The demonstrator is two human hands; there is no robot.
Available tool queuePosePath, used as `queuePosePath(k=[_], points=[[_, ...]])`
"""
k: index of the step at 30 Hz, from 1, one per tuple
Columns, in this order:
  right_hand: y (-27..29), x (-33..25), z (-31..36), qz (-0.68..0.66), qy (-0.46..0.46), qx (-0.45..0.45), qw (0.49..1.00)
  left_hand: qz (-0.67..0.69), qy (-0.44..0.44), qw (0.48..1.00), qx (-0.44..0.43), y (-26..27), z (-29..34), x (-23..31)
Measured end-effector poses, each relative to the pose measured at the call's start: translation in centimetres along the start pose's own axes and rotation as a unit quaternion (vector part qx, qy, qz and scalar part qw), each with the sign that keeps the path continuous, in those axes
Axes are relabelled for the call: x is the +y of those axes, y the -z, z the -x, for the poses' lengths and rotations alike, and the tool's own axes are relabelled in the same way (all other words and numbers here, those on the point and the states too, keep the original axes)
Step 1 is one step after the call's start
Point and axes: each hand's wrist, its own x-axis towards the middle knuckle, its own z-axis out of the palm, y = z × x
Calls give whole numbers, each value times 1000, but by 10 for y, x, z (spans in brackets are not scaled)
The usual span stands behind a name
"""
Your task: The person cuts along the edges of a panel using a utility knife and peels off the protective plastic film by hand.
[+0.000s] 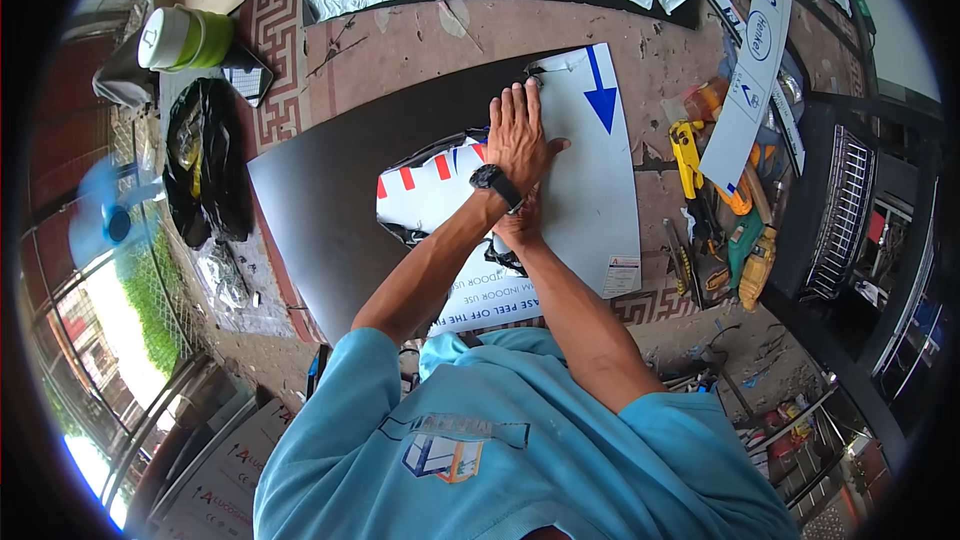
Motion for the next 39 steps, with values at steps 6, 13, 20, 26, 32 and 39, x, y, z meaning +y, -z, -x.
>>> queuePosePath(k=[6,13,20,26,32,39], points=[[-6,-2,1,662,125,-27,738,-62,-32,996,55,-6,-19,-5],[9,19,9,649,167,-30,742,-32,-20,998,56,0,8,-12],[-3,4,3,714,115,-58,688,174,163,959,153,-2,-55,-7],[-5,-1,-4,719,132,-24,682,251,202,929,183,-14,-82,-24],[-5,-2,-4,667,101,-40,737,400,105,910,-14,9,-48,20],[-7,-1,-4,597,129,33,791,295,128,943,89,18,-33,45]])
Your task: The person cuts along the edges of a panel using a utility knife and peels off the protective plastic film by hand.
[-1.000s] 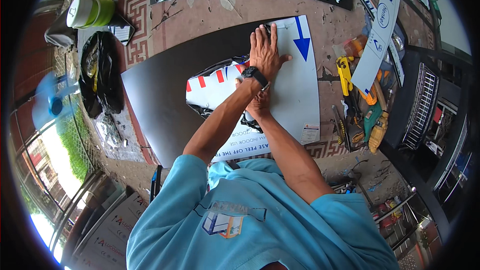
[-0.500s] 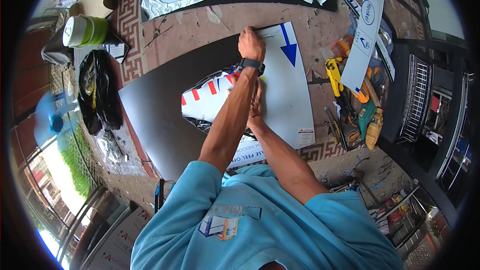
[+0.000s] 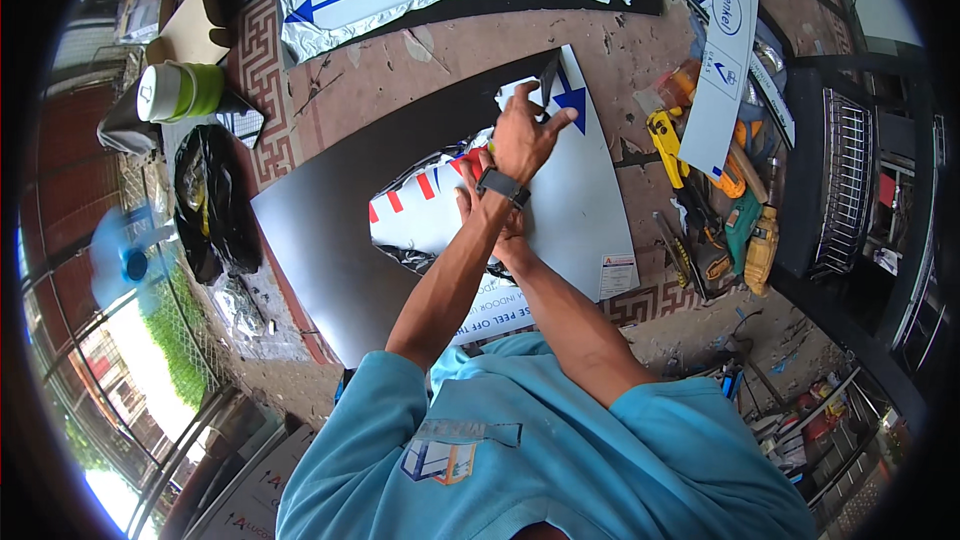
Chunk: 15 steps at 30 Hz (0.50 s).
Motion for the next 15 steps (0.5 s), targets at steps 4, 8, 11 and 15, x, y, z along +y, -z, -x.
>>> queuePosePath(k=[4,8,11,15], points=[[2,-7,0,85,25,-63,994,-130,-25,982,135,24,-19,-63],[5,-3,0,92,19,-60,994,-190,-96,970,118,17,-27,-67],[2,-1,2,95,21,-66,993,-191,-68,971,128,5,-25,-69],[12,-7,1,159,37,-89,983,-277,-69,949,132,1,-38,-70]])
